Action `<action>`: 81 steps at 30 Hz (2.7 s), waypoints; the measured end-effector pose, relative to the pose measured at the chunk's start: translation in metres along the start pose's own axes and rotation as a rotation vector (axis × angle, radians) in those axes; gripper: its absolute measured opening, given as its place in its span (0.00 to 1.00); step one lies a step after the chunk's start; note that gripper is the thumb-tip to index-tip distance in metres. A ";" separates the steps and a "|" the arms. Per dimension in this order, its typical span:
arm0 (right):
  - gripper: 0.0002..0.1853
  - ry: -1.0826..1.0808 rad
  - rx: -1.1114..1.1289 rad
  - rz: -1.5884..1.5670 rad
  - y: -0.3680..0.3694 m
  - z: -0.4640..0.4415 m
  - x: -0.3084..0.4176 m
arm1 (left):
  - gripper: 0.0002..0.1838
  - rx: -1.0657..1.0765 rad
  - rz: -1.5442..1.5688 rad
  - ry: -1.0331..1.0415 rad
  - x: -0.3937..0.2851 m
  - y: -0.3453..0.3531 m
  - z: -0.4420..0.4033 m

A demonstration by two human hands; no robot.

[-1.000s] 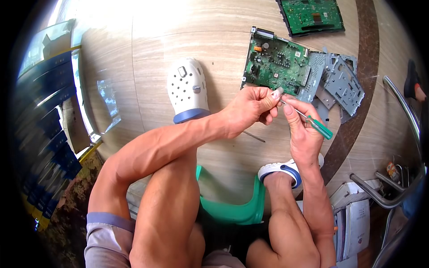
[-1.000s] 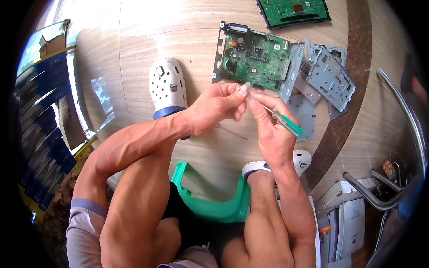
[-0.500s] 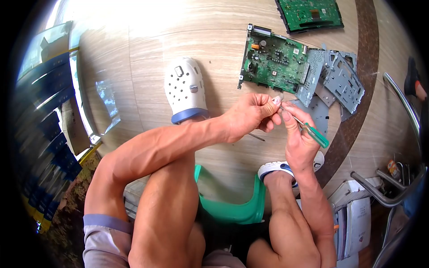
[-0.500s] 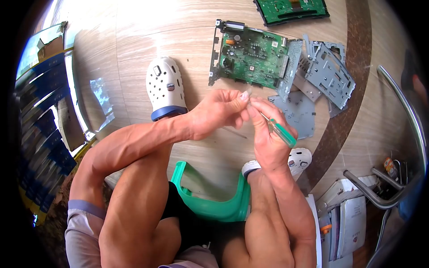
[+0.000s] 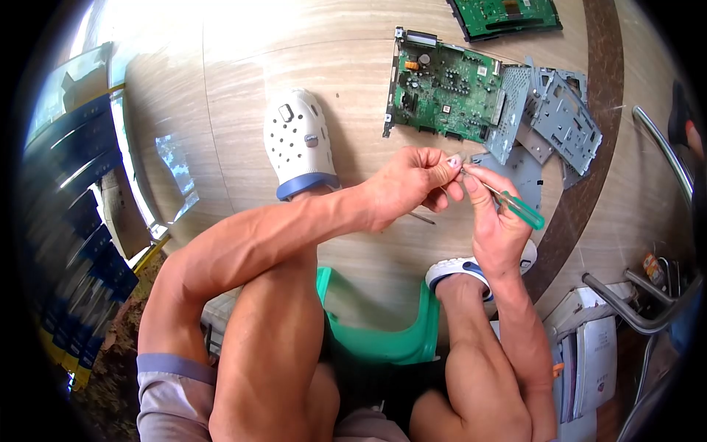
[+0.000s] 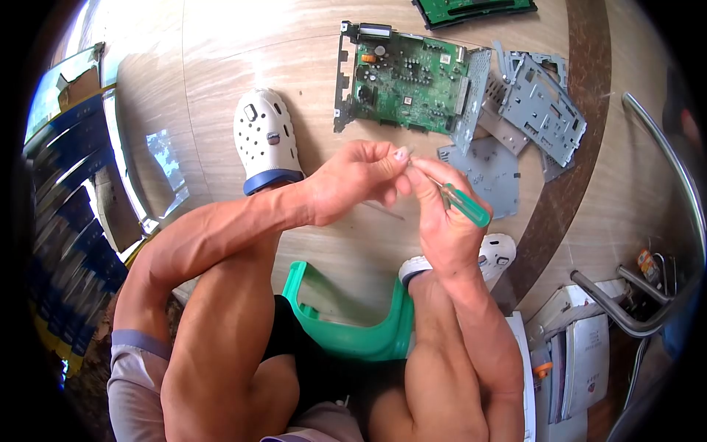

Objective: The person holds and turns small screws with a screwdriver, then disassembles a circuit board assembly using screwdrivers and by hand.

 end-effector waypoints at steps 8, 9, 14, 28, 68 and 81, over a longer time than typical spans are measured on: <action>0.08 0.052 0.040 -0.082 0.011 -0.007 -0.010 | 0.16 -0.011 -0.021 -0.011 -0.002 -0.010 0.000; 0.08 0.063 0.050 -0.112 0.013 -0.008 -0.012 | 0.16 -0.014 -0.032 -0.019 -0.002 -0.011 0.001; 0.08 0.087 0.051 -0.143 0.018 -0.016 -0.016 | 0.19 0.058 -0.205 -0.006 -0.011 -0.023 0.004; 0.09 0.286 0.150 -0.184 0.072 -0.055 -0.072 | 0.22 -0.344 -0.759 0.221 -0.054 -0.110 0.061; 0.15 -0.665 0.229 0.411 0.130 -0.064 -0.022 | 0.19 -0.599 -0.929 0.369 -0.056 -0.147 0.081; 0.15 -0.764 0.304 0.521 0.140 -0.072 -0.017 | 0.17 -0.602 -0.933 0.374 -0.057 -0.147 0.082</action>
Point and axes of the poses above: each hand's wrist, its own z-axis away from the middle knuckle, its own y-axis out of the palm, x = y × z, the point moved 10 cm from there along -z, towards the middle knuckle, and after that the axes turned 5 degrees about y, right-handed, at the moved point
